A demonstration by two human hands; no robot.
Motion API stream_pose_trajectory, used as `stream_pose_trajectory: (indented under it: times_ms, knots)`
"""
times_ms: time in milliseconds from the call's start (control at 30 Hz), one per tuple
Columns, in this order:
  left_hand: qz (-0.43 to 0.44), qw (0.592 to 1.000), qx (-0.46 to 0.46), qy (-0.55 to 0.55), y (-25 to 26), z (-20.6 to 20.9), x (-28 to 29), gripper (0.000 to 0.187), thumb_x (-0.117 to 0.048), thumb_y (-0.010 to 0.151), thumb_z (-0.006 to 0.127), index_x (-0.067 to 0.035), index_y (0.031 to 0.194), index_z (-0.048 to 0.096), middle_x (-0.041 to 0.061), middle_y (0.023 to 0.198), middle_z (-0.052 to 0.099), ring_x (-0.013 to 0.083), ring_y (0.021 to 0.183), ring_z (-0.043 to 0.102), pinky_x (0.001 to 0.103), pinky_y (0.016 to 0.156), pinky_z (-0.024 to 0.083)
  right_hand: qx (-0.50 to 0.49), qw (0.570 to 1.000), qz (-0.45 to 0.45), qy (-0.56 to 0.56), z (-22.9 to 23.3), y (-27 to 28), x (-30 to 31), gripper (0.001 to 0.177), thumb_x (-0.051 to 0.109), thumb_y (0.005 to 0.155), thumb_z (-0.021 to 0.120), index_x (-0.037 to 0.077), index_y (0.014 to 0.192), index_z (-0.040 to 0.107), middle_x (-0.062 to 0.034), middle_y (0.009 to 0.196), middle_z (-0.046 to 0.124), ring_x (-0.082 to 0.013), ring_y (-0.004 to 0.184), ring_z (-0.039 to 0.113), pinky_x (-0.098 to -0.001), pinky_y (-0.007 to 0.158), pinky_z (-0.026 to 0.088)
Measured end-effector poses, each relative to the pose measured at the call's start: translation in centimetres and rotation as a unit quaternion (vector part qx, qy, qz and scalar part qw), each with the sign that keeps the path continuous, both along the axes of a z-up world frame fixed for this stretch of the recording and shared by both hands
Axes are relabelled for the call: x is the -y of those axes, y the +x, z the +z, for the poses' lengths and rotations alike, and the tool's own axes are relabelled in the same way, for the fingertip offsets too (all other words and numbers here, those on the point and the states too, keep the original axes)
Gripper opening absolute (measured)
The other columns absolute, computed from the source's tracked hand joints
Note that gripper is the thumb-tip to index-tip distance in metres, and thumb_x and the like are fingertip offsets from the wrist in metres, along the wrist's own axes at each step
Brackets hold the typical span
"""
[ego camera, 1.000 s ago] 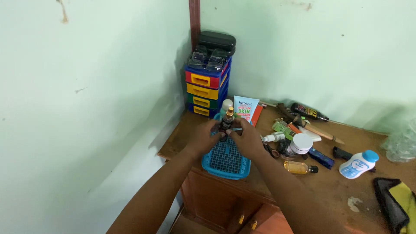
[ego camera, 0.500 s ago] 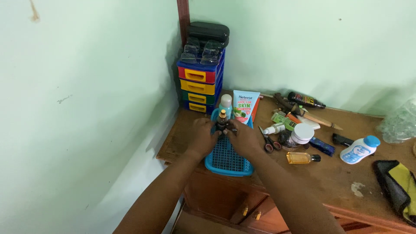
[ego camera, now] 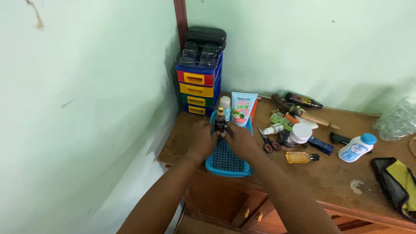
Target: The person gathers small transparent beads from a wooden table and places them into a clear plastic jar. They then move a blue plastic basket and place several personal care bottles and tubes into it.
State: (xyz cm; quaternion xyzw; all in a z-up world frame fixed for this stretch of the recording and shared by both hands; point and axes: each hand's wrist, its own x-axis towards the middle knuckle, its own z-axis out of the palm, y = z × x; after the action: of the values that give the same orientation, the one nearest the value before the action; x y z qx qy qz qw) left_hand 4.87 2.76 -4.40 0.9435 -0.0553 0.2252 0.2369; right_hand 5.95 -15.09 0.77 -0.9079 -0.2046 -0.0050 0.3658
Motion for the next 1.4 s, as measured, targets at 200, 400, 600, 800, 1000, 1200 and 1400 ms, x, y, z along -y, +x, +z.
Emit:
stream_pose_trajectory:
  times_ms: [200,400,600,800,1000,1200,1400]
  knots:
    - [-0.01,0.996,-0.01,-0.086,-1.1,2.0,0.3,0.044,-0.038,0.101,0.063,0.001,0.118,0.072,0.026,0.119,0.067,0.0424,0.113,0.064,0.052,0.096,0.051,0.031,0.999,-0.018,0.02,-1.1,0.5,0.7,0.045,0.032,0.093,0.068,0.018,0.136,0.066,-0.0075,0.115,0.079,-0.0309,0.11,0.074,-0.0463,0.093,0.059]
    - [-0.016,0.995,0.064,-0.074,-2.4,5.1,1.4,0.038,-0.032,0.108,0.057,-0.005,0.133,0.065,0.017,0.129,0.061,0.0345,0.122,0.061,0.048,0.103,0.049,0.133,0.989,-0.007,0.067,-0.6,0.1,2.2,0.038,0.014,0.09,0.069,0.009,0.127,0.072,-0.0161,0.103,0.08,-0.0354,0.094,0.078,-0.0476,0.077,0.064]
    - [-0.106,0.978,0.175,-0.041,-1.4,5.9,4.2,0.026,-0.026,0.107,0.058,-0.01,0.124,0.07,0.01,0.115,0.066,0.0309,0.104,0.068,0.044,0.089,0.058,0.072,0.991,-0.011,0.116,0.5,0.1,5.1,0.033,0.02,0.096,0.067,0.012,0.127,0.071,-0.0125,0.107,0.08,-0.0299,0.097,0.078,-0.0418,0.078,0.064]
    - [-0.187,0.972,0.121,-0.068,-0.5,6.2,9.3,0.028,-0.026,0.107,0.055,-0.011,0.122,0.072,0.014,0.112,0.07,0.0379,0.106,0.07,0.05,0.086,0.06,0.141,0.985,-0.03,0.096,2.1,0.5,9.5,0.026,0.018,0.096,0.067,0.006,0.118,0.074,-0.0195,0.099,0.079,-0.0373,0.089,0.077,-0.0478,0.071,0.065]
    - [-0.166,0.986,0.026,-0.019,1.6,7.6,15.0,0.039,-0.031,0.104,0.055,-0.007,0.131,0.069,0.02,0.127,0.068,0.0423,0.119,0.066,0.054,0.098,0.056,0.22,0.974,-0.049,-0.014,0.9,4.3,15.7,0.028,0.023,0.089,0.07,0.014,0.115,0.075,-0.0151,0.112,0.076,-0.0377,0.115,0.069,-0.0522,0.1,0.055]
    - [-0.128,0.99,-0.021,0.06,6.9,7.3,20.4,0.045,-0.036,0.101,0.056,-0.008,0.136,0.066,0.018,0.133,0.063,0.0401,0.124,0.065,0.052,0.104,0.055,0.345,0.937,0.008,-0.062,1.6,8.3,24.1,0.028,0.015,0.089,0.072,0.009,0.116,0.074,-0.0139,0.109,0.076,-0.0354,0.11,0.071,-0.0473,0.098,0.057]
    - [-0.112,0.99,-0.06,0.054,10.1,7.3,25.3,0.052,-0.029,0.101,0.053,-0.003,0.145,0.061,0.023,0.138,0.063,0.0436,0.128,0.062,0.051,0.105,0.053,0.125,0.975,-0.07,-0.167,3.1,13.6,31.6,0.048,0.038,0.097,0.06,0.018,0.14,0.063,-0.0128,0.141,0.063,-0.0346,0.133,0.06,-0.0504,0.097,0.058]
